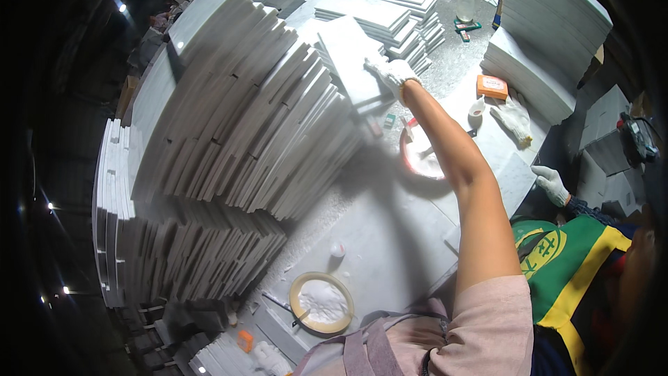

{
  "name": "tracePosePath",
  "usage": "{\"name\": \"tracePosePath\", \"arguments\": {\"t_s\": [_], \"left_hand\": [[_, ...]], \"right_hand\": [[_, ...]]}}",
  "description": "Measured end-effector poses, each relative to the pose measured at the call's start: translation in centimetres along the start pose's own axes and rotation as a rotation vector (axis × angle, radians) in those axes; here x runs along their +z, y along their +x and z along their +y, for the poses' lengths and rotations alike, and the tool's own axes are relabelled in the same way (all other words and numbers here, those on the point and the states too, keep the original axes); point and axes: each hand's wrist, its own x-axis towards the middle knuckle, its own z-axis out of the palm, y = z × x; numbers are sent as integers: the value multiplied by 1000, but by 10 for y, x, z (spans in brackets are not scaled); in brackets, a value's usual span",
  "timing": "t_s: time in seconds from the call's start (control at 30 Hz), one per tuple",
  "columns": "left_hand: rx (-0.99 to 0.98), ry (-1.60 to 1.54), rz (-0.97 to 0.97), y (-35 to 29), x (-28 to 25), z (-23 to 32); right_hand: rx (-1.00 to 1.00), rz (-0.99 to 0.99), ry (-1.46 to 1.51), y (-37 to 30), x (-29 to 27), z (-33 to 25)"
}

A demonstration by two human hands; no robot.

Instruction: The person repeatedly scrapes and smooths the edges of white stone tiles using a metal scraper, then wipes each tile with a cloth. Finished tiles are stacked on the table. A coworker is visible in the background also handling tiles.

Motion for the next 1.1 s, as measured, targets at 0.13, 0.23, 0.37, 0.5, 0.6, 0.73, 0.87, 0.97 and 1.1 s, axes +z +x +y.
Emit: {"name": "tracePosePath", "arguments": {"t_s": [0.13,0.23,0.37,0.5,0.6,0.73,0.87,0.97,1.1], "left_hand": [[9,-157,76,-5,-8,17],[-29,-279,115,-8,-15,41],[141,-349,121,-10,-24,82],[326,-529,135,-20,-16,125],[488,-525,68,-44,-3,160],[708,-533,-73,-82,11,217],[779,-550,-471,-111,-5,266],[882,-579,-364,-122,-13,286],[825,-574,-378,-113,-30,287]], "right_hand": [[-44,290,-7,-55,-2,-46],[-191,379,-81,-75,-14,-67],[-111,581,-236,-131,-22,-96],[-175,666,-91,-206,-3,-111],[-351,801,-247,-248,20,-101],[-1180,617,-176,-316,50,-65],[-901,103,456,-383,82,-75],[-507,-146,564,-445,102,-82],[-292,-478,496,-494,142,-73]]}}
